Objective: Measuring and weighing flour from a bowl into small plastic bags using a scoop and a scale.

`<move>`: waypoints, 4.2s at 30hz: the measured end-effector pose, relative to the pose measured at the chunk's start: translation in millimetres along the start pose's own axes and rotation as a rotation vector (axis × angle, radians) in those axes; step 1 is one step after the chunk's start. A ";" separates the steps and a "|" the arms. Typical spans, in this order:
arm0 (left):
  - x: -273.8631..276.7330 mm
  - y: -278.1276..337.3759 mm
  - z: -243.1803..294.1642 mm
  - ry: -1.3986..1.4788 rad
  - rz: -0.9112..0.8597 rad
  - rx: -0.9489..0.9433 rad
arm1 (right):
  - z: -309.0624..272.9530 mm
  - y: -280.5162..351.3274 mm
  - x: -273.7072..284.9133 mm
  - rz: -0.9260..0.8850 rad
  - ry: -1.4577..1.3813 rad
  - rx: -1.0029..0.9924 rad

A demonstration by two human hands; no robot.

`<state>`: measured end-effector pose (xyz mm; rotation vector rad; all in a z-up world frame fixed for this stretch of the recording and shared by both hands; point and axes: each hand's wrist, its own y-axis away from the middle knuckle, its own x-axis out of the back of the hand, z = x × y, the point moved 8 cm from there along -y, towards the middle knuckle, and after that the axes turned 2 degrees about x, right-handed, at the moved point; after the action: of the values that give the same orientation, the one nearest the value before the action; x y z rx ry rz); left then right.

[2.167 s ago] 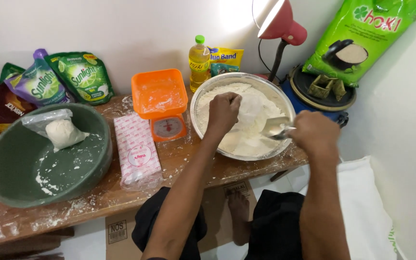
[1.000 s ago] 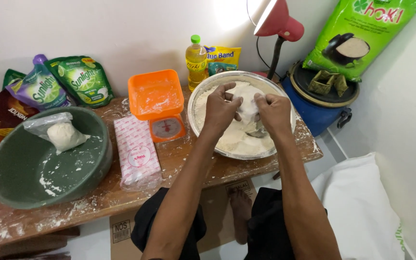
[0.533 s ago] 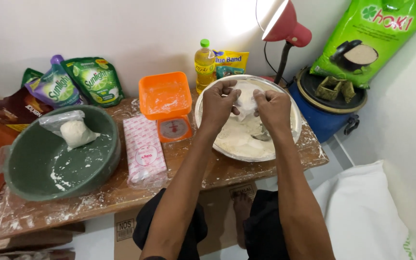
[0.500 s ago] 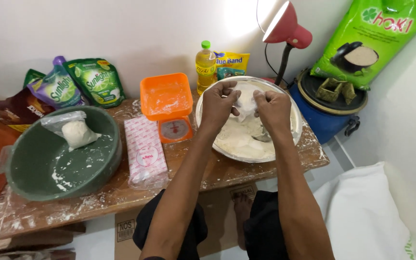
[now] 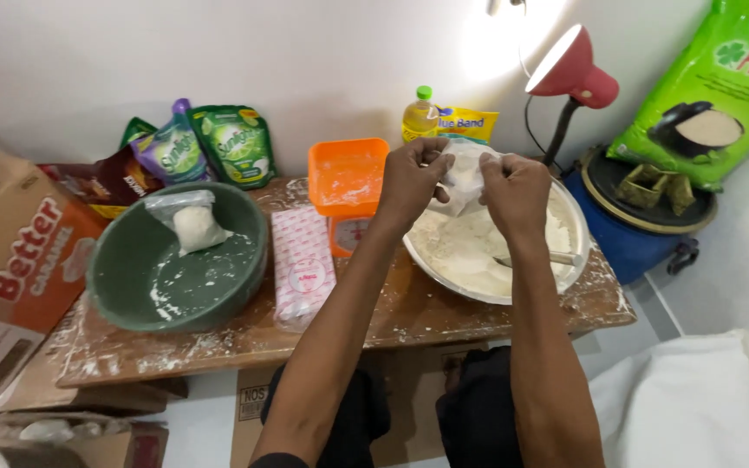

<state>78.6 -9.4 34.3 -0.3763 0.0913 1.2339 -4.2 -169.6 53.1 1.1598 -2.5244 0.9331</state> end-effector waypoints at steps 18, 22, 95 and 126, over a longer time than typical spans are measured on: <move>125.4 -13.5 72.7 -0.142 0.268 -0.145 | -111.5 -28.7 -109.8 -0.248 0.332 0.276; 155.9 -25.9 52.2 -0.189 0.340 -0.117 | -97.4 -37.1 -152.3 -0.319 0.315 0.255; 173.3 33.7 15.4 -0.636 0.315 -0.044 | -31.7 30.7 -155.2 -0.483 0.277 -0.019; 108.7 17.5 61.9 -0.369 0.345 -0.260 | -41.1 4.8 -128.7 -0.146 -0.086 0.322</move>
<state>90.4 113.9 58.8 -0.3598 -0.3362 1.6451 75.3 -63.3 27.6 1.4817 -2.3712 1.3094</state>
